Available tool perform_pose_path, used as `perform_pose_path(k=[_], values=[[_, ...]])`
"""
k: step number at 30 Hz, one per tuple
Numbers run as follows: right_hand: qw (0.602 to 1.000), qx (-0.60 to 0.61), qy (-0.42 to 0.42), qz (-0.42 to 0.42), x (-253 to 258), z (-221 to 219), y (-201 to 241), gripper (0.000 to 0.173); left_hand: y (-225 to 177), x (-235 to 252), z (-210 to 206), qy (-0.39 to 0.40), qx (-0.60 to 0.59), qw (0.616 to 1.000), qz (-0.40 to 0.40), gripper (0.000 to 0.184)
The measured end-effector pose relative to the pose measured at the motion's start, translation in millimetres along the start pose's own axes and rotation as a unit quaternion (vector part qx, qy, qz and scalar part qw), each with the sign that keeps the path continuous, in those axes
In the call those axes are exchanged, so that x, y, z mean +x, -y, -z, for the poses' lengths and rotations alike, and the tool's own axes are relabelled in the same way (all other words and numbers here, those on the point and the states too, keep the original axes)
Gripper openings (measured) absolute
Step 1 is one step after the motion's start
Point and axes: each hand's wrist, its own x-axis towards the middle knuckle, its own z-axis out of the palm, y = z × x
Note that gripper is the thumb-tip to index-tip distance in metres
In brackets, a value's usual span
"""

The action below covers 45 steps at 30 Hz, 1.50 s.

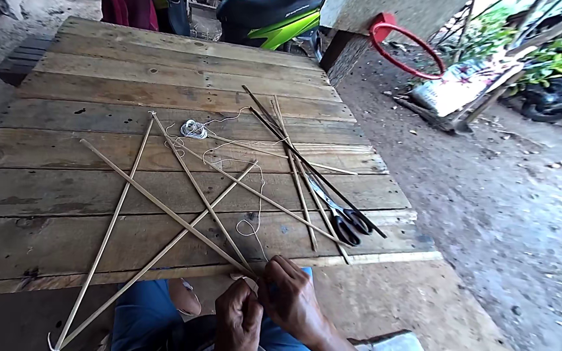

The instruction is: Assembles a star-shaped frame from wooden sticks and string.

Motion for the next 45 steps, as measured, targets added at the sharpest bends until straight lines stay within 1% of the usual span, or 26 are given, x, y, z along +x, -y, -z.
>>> perform_pose_path(k=[2, 5, 7, 9, 12, 15, 22, 24, 26, 28, 30, 32, 34, 36, 38, 40, 43, 45], values=[[1.000, 0.018, 0.011, -0.002, 1, 1, -3, 0.013, 1, 2, 1, 0.000, 0.016, 1.000, -0.002, 0.032], [0.992, 0.109, 0.057, -0.011, 5, 11, -15, 0.013, 1, 5, 7, 0.009, 0.058, 0.998, 0.006, 0.029], [0.983, 0.156, 0.086, -0.042, 6, 21, -18, 0.013, 0, 3, 13, 0.015, 0.082, 0.996, 0.013, 0.028], [0.976, 0.179, 0.099, -0.070, 2, 26, -21, 0.014, -2, 2, 20, 0.015, 0.139, 0.990, -0.003, 0.028], [0.975, 0.192, 0.080, -0.083, -6, 28, -20, 0.012, -9, 2, 28, 0.013, 0.237, 0.971, -0.038, 0.023], [0.976, 0.195, 0.054, -0.077, -8, 27, -15, 0.009, -17, 4, 26, -0.004, 0.280, 0.957, -0.069, 0.020], [0.975, 0.207, 0.047, -0.072, -6, 28, -12, 0.008, -17, 7, 19, -0.021, 0.277, 0.956, -0.091, 0.014], [0.974, 0.208, 0.046, -0.075, -6, 28, -10, 0.008, -18, 7, 17, -0.018, 0.252, 0.966, -0.060, 0.013], [0.974, 0.208, 0.043, -0.075, -7, 27, -10, 0.007, -23, 7, 17, 0.003, 0.177, 0.984, 0.020, 0.013], [0.975, 0.206, 0.039, -0.072, -8, 27, -10, 0.007, -30, 8, 20, 0.029, 0.079, 0.990, 0.116, 0.010], [0.976, 0.201, 0.036, -0.071, -10, 28, -10, 0.008, -38, 11, 23, 0.041, -0.029, 0.977, 0.207, 0.007], [0.976, 0.202, 0.035, -0.069, -12, 27, -9, 0.007, -45, 14, 26, 0.044, -0.128, 0.951, 0.278, 0.008], [0.976, 0.204, 0.034, -0.060, -14, 26, -8, 0.007, -48, 17, 26, 0.032, -0.190, 0.928, 0.320, 0.012], [0.977, 0.207, 0.036, -0.045, -15, 25, -7, 0.006, -50, 17, 24, 0.003, -0.213, 0.916, 0.339, 0.013], [0.977, 0.208, 0.037, -0.031, -16, 23, -5, 0.006, -51, 17, 21, -0.029, -0.209, 0.919, 0.334, 0.013], [0.975, 0.216, 0.046, -0.028, -16, 22, -4, 0.007, -51, 15, 19, -0.036, -0.175, 0.937, 0.301, 0.012], [0.963, 0.255, 0.066, -0.063, -15, 23, -3, 0.009, -42, 11, 18, -0.011, -0.092, 0.973, 0.210, 0.009], [0.942, 0.302, 0.092, -0.117, -13, 25, -4, 0.011, -32, 8, 19, 0.002, -0.046, 0.989, 0.137, 0.010]])
